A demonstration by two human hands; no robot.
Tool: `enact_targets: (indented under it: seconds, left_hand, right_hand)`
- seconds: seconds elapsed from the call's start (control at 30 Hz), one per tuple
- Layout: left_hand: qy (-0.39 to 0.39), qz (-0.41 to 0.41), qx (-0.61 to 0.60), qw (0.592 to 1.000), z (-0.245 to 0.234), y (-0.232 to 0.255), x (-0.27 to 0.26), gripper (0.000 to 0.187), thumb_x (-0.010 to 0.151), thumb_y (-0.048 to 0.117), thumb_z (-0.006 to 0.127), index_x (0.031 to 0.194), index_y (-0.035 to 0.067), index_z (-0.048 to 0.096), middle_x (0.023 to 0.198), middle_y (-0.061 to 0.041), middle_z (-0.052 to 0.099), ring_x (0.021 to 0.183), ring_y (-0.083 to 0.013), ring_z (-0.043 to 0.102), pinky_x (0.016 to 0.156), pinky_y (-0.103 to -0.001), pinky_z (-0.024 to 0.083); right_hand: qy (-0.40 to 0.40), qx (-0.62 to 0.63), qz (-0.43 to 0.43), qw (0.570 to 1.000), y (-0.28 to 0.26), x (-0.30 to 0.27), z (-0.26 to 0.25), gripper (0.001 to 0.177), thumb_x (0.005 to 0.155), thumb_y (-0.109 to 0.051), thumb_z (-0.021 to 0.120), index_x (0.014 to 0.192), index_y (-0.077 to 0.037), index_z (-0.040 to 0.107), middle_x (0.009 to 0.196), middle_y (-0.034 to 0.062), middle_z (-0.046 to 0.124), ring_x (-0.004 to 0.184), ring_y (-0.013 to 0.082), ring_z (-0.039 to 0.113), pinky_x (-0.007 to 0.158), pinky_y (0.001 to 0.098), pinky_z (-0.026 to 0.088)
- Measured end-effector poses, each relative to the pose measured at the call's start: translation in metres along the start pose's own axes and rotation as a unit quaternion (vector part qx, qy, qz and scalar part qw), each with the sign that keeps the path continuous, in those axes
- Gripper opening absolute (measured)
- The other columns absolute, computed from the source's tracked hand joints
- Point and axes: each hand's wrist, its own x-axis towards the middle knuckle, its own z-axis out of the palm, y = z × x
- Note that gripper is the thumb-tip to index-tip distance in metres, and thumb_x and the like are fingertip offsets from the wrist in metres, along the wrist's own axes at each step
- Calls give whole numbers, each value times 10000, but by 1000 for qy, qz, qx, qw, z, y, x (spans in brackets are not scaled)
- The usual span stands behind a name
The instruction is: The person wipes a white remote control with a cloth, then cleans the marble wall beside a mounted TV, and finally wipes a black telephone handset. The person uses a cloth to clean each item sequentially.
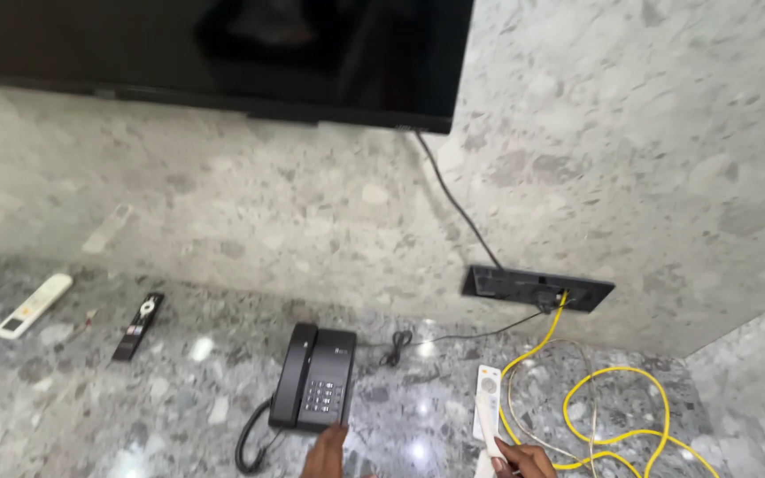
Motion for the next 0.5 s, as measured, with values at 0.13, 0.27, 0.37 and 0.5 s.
enact_targets:
  seconds: [0.13,0.27,0.37,0.5]
  left_hand:
    - [-41,-43,1,998,-100,70,41,961,706,598,873,1333,-40,522,1302,-294,567,1228,-454,556,1023,-510,438]
    - [-67,-172,-47,982,-172,133,90,810,792,359,814,1409,-34,466,1397,-273,536,1294,-457,513,1065,-516,428]
    - [-60,-171,-61,981,-192,129,126,740,845,341,793,1398,-30,470,1398,-258,535,1297,-452,517,1074,-512,432]
    - [-68,-138,-51,987,-192,95,161,751,848,307,792,1401,-68,450,1429,-299,487,1323,-485,464,1064,-531,401]
  right_hand:
    - [-29,-5,33,999,-82,14,1,341,694,-155,868,1033,-157,831,730,36,702,642,131,680,572,271,579]
    - [-36,13,81,996,-238,38,-14,289,815,-59,763,1100,-94,796,855,44,709,738,135,693,633,280,556]
    - [-32,30,86,995,-295,63,7,259,863,-42,729,1115,-69,784,879,59,686,747,143,677,637,276,548]
    - [-20,38,60,997,-330,85,49,210,908,-48,704,1103,-50,782,885,70,678,746,161,655,660,289,527]
